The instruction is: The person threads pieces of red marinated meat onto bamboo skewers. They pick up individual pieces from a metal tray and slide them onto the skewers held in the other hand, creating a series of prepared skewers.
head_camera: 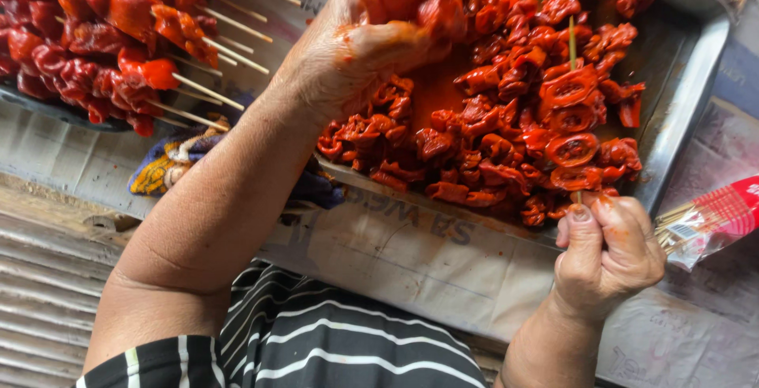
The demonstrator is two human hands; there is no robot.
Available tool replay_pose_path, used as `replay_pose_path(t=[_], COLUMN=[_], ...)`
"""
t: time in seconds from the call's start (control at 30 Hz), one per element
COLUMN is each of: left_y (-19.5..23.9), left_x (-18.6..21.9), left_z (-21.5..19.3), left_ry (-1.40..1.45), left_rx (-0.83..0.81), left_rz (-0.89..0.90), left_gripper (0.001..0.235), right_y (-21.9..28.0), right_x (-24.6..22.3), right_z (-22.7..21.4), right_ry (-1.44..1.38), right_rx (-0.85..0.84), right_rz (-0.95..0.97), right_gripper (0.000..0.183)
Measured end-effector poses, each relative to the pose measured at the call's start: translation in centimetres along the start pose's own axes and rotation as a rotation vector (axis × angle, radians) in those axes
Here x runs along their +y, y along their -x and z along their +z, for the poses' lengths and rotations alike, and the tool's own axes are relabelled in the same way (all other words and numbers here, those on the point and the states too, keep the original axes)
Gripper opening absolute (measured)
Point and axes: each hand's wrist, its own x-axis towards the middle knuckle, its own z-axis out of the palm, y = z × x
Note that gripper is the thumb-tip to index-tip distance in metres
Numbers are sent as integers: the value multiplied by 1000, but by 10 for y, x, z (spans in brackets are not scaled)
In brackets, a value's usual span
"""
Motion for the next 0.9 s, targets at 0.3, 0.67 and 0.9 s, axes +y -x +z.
replay_pose_path(t=[0.3, 0.67, 0.9], left_y=[15, 9, 7], left_x=[27, -8, -44], left_z=[6, 21, 36], left_ry=[-1365, -1841, -1521], left_rx=[-191, 92, -308], left_rz=[313, 598, 277], left_gripper=[38, 21, 11], right_y=[-8, -9, -9], right_x=[-7, -5, -7], right_z=[4, 1, 3], right_ry=[20, 35, 51], right_rx=[45, 46, 44], right_rz=[27, 27, 34], right_gripper=[3, 5, 6])
